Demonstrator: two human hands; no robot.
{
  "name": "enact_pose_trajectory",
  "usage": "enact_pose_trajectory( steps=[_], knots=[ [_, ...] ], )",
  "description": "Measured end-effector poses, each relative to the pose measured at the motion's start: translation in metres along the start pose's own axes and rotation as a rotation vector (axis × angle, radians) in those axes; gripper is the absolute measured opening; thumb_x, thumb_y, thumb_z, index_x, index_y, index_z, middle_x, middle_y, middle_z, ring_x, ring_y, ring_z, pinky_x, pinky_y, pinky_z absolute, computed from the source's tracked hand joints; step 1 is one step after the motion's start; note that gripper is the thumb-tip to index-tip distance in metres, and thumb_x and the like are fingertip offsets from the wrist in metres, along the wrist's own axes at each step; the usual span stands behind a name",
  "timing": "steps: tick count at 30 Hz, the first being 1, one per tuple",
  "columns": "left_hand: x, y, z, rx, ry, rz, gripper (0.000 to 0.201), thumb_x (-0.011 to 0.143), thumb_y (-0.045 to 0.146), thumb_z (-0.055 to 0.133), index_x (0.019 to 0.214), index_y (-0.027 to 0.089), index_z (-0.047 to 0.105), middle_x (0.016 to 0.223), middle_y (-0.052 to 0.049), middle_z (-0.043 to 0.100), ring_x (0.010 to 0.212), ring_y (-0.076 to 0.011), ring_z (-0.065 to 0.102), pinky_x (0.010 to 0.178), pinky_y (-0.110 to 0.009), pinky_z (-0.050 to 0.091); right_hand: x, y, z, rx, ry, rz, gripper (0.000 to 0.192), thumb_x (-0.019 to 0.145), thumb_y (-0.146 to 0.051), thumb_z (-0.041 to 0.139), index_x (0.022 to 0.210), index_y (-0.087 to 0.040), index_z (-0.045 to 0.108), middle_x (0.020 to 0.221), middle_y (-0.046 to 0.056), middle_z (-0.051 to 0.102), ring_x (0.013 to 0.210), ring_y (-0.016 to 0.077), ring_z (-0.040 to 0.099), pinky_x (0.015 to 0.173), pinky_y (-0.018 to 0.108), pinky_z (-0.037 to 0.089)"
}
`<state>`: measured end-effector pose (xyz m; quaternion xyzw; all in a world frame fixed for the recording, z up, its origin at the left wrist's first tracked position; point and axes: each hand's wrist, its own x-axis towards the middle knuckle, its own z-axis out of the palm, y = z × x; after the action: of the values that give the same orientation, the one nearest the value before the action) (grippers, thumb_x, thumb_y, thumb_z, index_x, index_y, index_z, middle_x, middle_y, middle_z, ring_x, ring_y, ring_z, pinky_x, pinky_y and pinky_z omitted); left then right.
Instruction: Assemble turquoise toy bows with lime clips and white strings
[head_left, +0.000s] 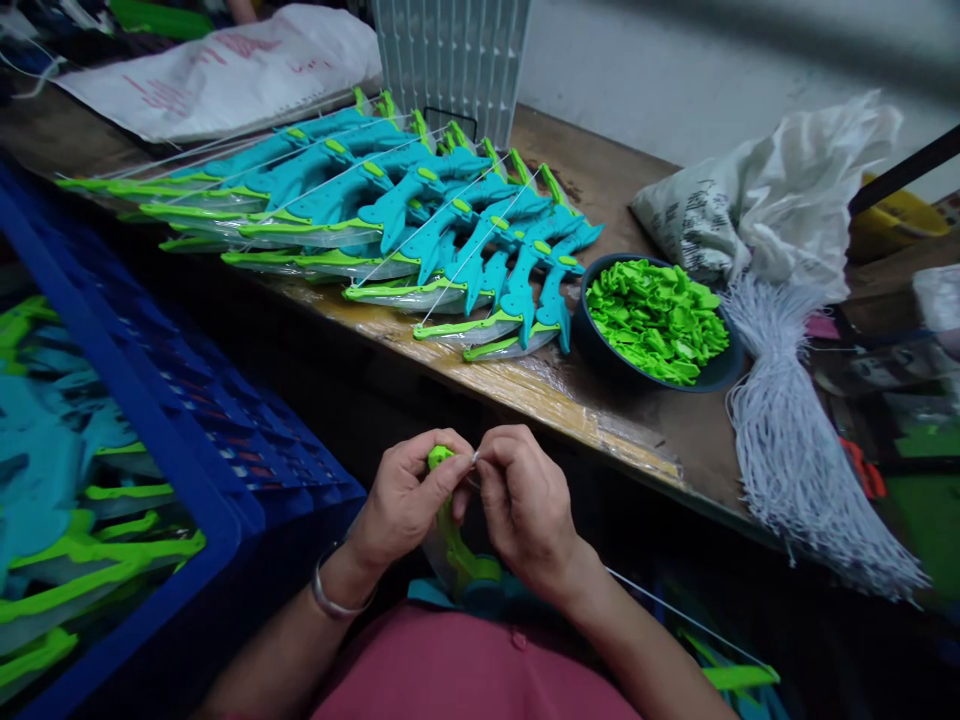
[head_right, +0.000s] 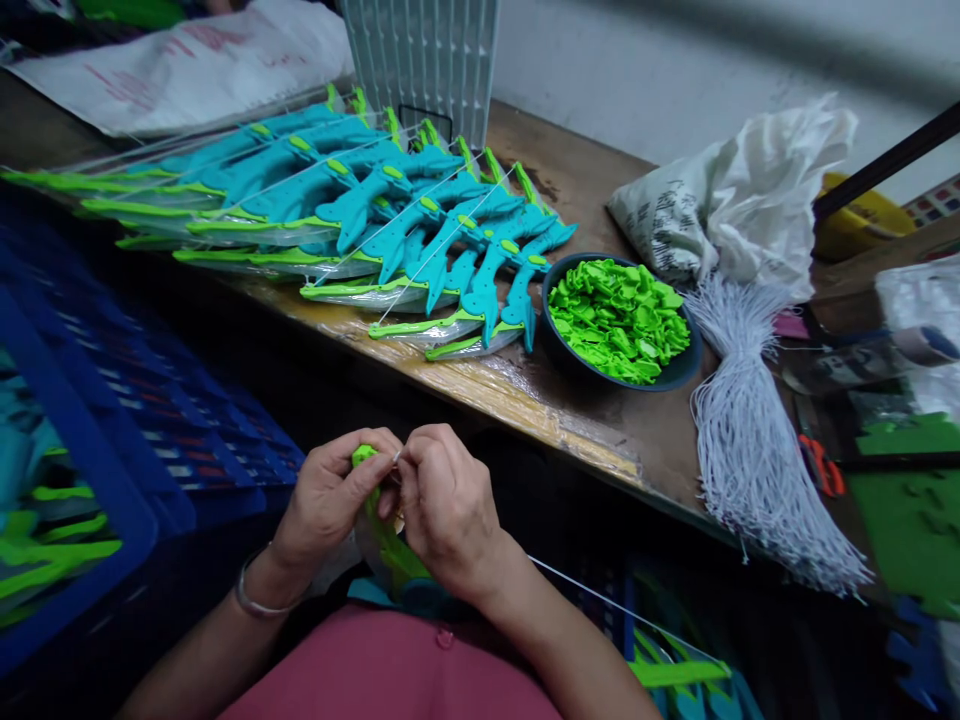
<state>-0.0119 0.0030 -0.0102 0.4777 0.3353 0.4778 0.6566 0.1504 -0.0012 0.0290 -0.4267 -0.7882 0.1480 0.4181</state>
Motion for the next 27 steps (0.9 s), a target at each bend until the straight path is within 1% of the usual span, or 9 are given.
enact_pose_trajectory(
  steps=[5,7,9,11,14,18,21,25,27],
  knots=[
    [0.001,-0.004,0.001,-0.056,0.0,-0.017,0.023,0.105,0.035,0.058,0.091,0.018,0.064,0.066,0.002,0.057,0.055,-0.0102,0.054,0.056,-0.023,0.046,-0.003,0.0,0.0,0.161,-0.016,0.172,0.012,0.105,-0.012,0.045,0.097,-0.019,0.05,0.093,0.002,0.056,0.08,0.0112,0.055,0.071,0.024,0.047],
    [0.002,-0.004,0.001,-0.055,-0.001,-0.013,0.023,0.105,0.035,0.058,0.09,0.019,0.064,0.065,0.002,0.057,0.054,-0.0102,0.053,0.055,-0.023,0.046,-0.003,-0.001,-0.002,0.199,-0.021,0.209,0.014,0.106,-0.012,0.044,0.096,-0.02,0.05,0.093,0.002,0.055,0.081,0.0107,0.055,0.072,0.024,0.047],
    [0.002,-0.003,0.001,-0.048,-0.003,-0.01,0.023,0.105,0.035,0.058,0.09,0.019,0.064,0.065,0.002,0.057,0.054,-0.0099,0.052,0.054,-0.023,0.045,-0.003,-0.002,-0.003,0.218,-0.009,0.21,0.013,0.106,-0.012,0.043,0.099,-0.02,0.051,0.095,0.001,0.056,0.082,0.0103,0.056,0.073,0.024,0.048],
    [0.003,-0.002,0.001,-0.037,-0.003,0.002,0.023,0.105,0.035,0.058,0.09,0.019,0.065,0.065,0.003,0.057,0.055,-0.0091,0.052,0.056,-0.023,0.044,-0.002,-0.002,-0.005,0.205,-0.003,0.185,0.008,0.105,-0.014,0.05,0.11,-0.02,0.053,0.098,0.002,0.058,0.083,0.0111,0.058,0.075,0.024,0.05],
    [0.004,-0.001,0.002,-0.027,0.003,0.013,0.023,0.105,0.035,0.058,0.089,0.02,0.065,0.068,0.003,0.056,0.056,-0.0078,0.052,0.055,-0.021,0.042,0.001,-0.002,-0.006,0.166,-0.046,0.117,0.021,0.102,-0.016,0.062,0.122,-0.017,0.056,0.101,0.004,0.061,0.087,0.0133,0.061,0.076,0.025,0.052],
    [0.004,-0.001,0.002,0.0,-0.013,0.001,0.024,0.105,0.037,0.057,0.091,0.02,0.065,0.07,0.002,0.057,0.056,-0.0087,0.053,0.054,-0.022,0.041,0.009,-0.002,-0.012,0.174,-0.089,0.087,0.007,0.102,-0.012,0.061,0.106,-0.015,0.065,0.094,0.004,0.064,0.085,0.012,0.062,0.075,0.023,0.051],
    [0.003,-0.001,0.002,0.048,0.022,0.008,0.027,0.105,0.038,0.057,0.087,0.019,0.062,0.067,0.003,0.057,0.054,-0.0088,0.053,0.055,-0.023,0.042,0.011,0.0,-0.024,0.108,-0.14,0.096,0.008,0.102,-0.012,0.061,0.095,-0.014,0.064,0.086,0.001,0.063,0.077,0.01,0.059,0.071,0.023,0.047],
    [0.005,-0.005,0.004,-0.02,0.062,-0.02,0.03,0.105,0.041,0.058,0.085,0.018,0.058,0.059,0.004,0.052,0.049,-0.0089,0.05,0.049,-0.022,0.039,0.003,0.0,-0.047,-0.049,-0.26,0.122,0.011,0.105,-0.014,0.057,0.095,-0.016,0.062,0.086,0.0,0.06,0.075,0.0103,0.055,0.069,0.025,0.042],
    [0.008,-0.008,0.005,-0.068,0.049,-0.029,0.032,0.103,0.043,0.059,0.084,0.018,0.058,0.057,0.004,0.05,0.047,-0.0091,0.049,0.047,-0.021,0.038,-0.004,-0.004,-0.055,-0.121,-0.301,0.119,0.013,0.106,-0.013,0.053,0.096,-0.017,0.061,0.086,0.001,0.057,0.074,0.0109,0.054,0.067,0.026,0.041]
  ],
)
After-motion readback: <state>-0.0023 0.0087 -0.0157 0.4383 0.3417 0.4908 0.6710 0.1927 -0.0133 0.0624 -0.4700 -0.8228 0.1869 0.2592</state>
